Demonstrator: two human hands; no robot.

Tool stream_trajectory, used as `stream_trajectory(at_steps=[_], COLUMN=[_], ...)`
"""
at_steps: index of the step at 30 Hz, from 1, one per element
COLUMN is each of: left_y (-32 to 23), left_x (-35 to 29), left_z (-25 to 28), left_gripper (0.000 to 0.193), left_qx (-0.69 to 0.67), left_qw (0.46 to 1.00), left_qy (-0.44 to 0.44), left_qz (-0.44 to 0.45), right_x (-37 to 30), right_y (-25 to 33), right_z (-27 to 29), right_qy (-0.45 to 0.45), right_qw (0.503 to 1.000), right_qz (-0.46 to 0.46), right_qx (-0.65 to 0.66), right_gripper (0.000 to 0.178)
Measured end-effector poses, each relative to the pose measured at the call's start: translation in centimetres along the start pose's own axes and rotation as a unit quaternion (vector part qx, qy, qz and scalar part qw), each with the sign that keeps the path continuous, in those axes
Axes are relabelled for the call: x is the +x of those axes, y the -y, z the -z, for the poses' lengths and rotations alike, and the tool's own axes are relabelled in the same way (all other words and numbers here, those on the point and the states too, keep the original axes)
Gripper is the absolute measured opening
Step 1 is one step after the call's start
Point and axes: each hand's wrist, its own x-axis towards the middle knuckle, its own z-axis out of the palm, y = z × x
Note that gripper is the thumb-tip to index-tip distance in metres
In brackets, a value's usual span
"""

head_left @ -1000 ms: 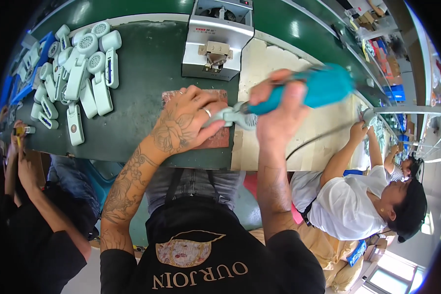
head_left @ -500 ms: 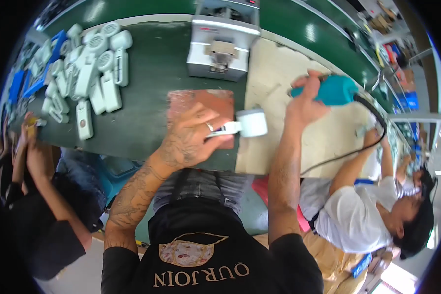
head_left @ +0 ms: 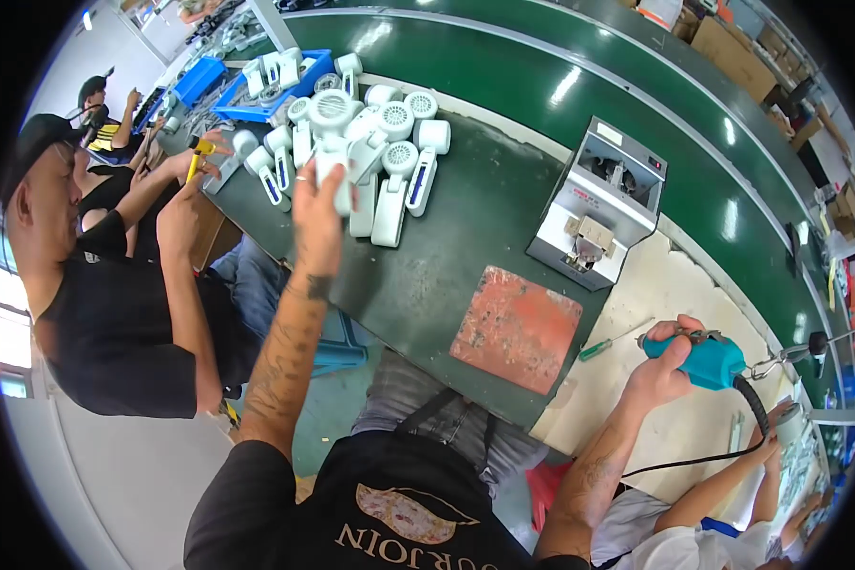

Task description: Assembling plastic housing components using an electric screwdriver on a factory production line.

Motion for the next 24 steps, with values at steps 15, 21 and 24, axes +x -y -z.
stream_trajectory(at_steps=[15,21,24], left_y=[-0.5,1.7,-0.4], left_x=[3.2,-3.5,-5.7], left_z=[-2.6,-9.8,-10.5], left_gripper=[0.042,0.033,0.031], left_qx=[0.4,0.228,0.192], left_qw=[0.833,0.907,0.923], left_qy=[0.054,0.233,0.223], left_qz=[-0.379,-0.264,-0.249], right_x=[-0.6,-1.2,-1.1], right_y=[0.2,-0.1,0.0], right_z=[-0.7,-1.2,-0.7], right_qy=[0.036,0.073,0.068], right_qw=[0.999,0.997,0.998], right_qz=[0.005,0.002,0.002], right_qx=[-0.017,0.001,-0.005], right_gripper=[0.062,0.057,0.056])
